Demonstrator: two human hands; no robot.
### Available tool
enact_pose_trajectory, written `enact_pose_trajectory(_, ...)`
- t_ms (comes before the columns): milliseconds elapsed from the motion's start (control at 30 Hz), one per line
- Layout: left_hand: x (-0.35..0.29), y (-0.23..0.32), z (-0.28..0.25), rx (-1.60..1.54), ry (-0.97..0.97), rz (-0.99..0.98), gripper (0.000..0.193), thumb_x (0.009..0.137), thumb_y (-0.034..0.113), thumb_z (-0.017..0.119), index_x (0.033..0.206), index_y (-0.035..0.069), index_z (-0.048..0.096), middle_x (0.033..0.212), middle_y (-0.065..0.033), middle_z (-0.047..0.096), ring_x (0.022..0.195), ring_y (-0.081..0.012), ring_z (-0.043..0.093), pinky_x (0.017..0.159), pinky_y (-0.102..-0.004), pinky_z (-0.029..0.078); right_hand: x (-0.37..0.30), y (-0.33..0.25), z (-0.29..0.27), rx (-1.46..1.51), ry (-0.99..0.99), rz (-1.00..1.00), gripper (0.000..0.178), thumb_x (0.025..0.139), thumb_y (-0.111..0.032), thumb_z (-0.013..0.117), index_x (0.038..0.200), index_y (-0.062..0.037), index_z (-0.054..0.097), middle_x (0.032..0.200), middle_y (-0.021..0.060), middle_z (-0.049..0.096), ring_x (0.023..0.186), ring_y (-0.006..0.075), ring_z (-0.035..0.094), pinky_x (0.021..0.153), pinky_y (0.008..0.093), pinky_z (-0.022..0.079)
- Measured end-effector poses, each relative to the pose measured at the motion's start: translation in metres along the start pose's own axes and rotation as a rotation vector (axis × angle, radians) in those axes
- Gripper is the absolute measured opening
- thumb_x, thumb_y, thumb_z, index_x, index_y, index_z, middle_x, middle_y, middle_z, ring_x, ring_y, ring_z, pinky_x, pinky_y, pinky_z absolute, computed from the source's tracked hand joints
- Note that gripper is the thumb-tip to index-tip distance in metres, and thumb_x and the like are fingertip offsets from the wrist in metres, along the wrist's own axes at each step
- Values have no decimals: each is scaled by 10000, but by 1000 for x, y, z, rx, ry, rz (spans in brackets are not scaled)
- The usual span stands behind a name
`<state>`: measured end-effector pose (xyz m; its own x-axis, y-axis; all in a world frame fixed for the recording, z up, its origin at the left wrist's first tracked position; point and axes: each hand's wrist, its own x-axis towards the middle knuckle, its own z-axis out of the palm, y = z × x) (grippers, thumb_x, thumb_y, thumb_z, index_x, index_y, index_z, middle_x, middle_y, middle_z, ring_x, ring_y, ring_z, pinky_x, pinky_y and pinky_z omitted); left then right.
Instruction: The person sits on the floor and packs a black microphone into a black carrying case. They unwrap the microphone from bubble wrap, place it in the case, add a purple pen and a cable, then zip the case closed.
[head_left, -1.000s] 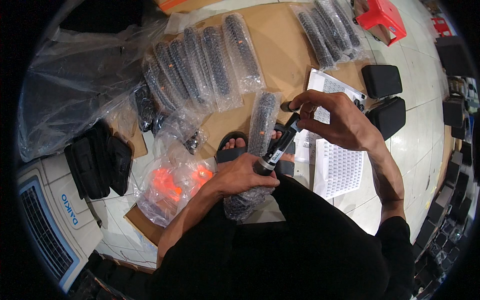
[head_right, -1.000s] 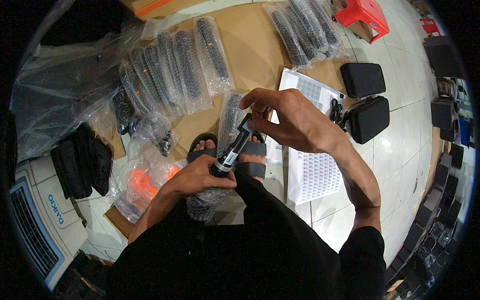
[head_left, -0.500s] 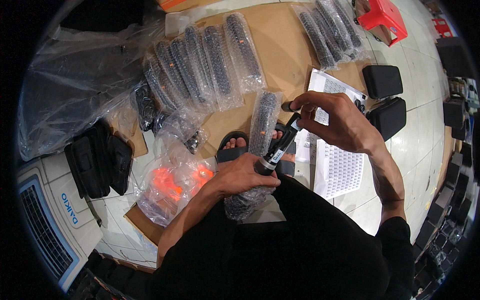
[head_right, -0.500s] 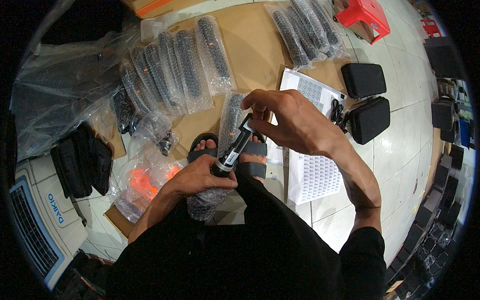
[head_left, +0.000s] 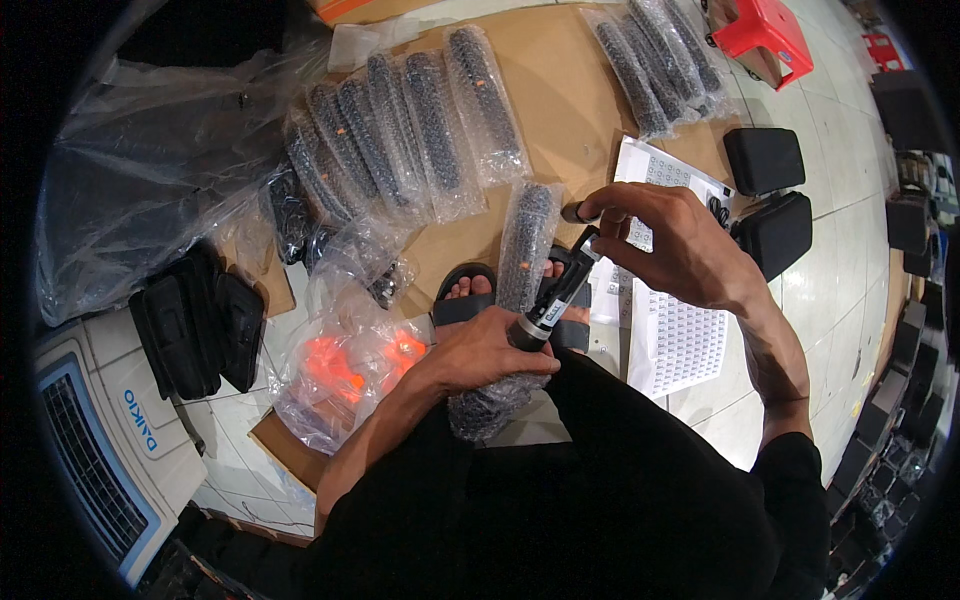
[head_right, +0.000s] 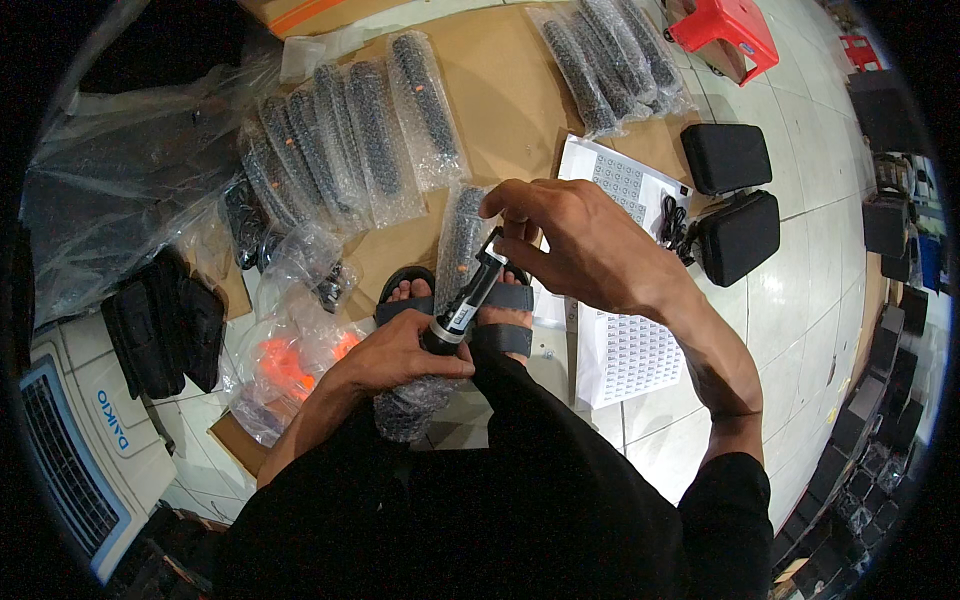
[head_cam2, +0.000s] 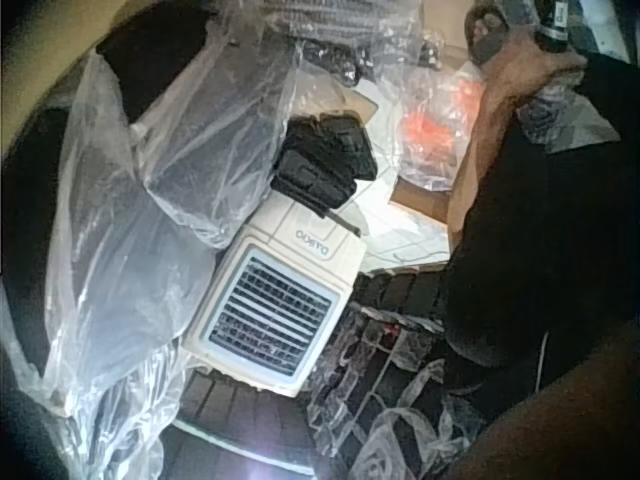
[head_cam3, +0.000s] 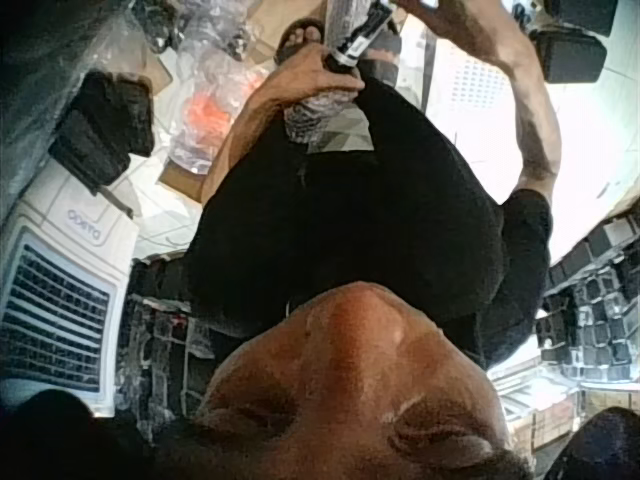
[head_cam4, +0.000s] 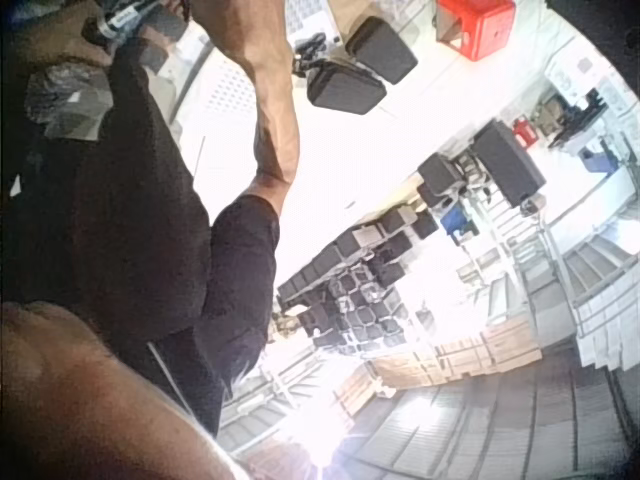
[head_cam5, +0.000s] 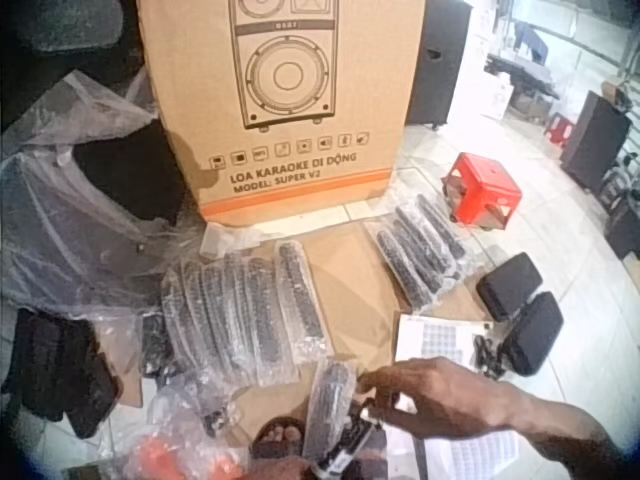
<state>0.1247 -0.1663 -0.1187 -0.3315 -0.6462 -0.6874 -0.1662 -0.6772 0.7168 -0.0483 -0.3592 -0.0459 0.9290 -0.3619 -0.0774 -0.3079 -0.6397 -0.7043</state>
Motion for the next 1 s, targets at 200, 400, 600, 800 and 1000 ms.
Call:
enact_pose_trajectory(200, 3, -7, 1, -33, 4, 63, 413, 746, 417, 803, 921, 47, 754, 861, -88, 737, 808, -188, 676, 783, -325, 467, 0, 0, 1, -30, 5, -20, 245, 843, -51, 731, 1074, -20, 655, 885, 115, 704, 770, 224, 713, 692, 341, 589)
enact_pose_trajectory(400, 1, -2, 1, -5, 11, -13, 309, 771, 292, 786, 905, 19, 731, 860, -59, 710, 833, -152, 627, 836, -297, 450, 0, -4, 2, -114, 29, -59, 254, 838, -44, 732, 1078, -15, 653, 883, 116, 702, 790, 232, 707, 704, 347, 583)
enact_pose_trajectory(600, 2, -9, 1, 7, 26, 14, 423, 746, 446, 794, 916, 62, 756, 841, -81, 733, 781, -176, 666, 754, -316, 466, -1, -8, 3, -180, 53, -87, 261, 841, -46, 727, 1088, -12, 649, 879, 113, 701, 829, 240, 702, 733, 364, 573)
enact_pose_trajectory(800, 0, 1, -1, -15, -12, -27, 331, 777, 283, 802, 934, 1, 727, 881, -72, 715, 842, -150, 629, 845, -306, 466, -2, -10, 5, -214, 70, -64, 246, 850, -61, 724, 1081, -17, 651, 875, 111, 699, 841, 239, 700, 742, 365, 570)
enact_pose_trajectory(1000, 1, -3, -1, -48, -11, 74, 376, 773, 380, 790, 935, 42, 753, 866, -81, 728, 801, -170, 663, 787, -305, 474, -9, -14, 2, -136, 214, 32, 279, 839, -75, 743, 1093, -8, 647, 907, 117, 693, 857, 238, 690, 770, 353, 559)
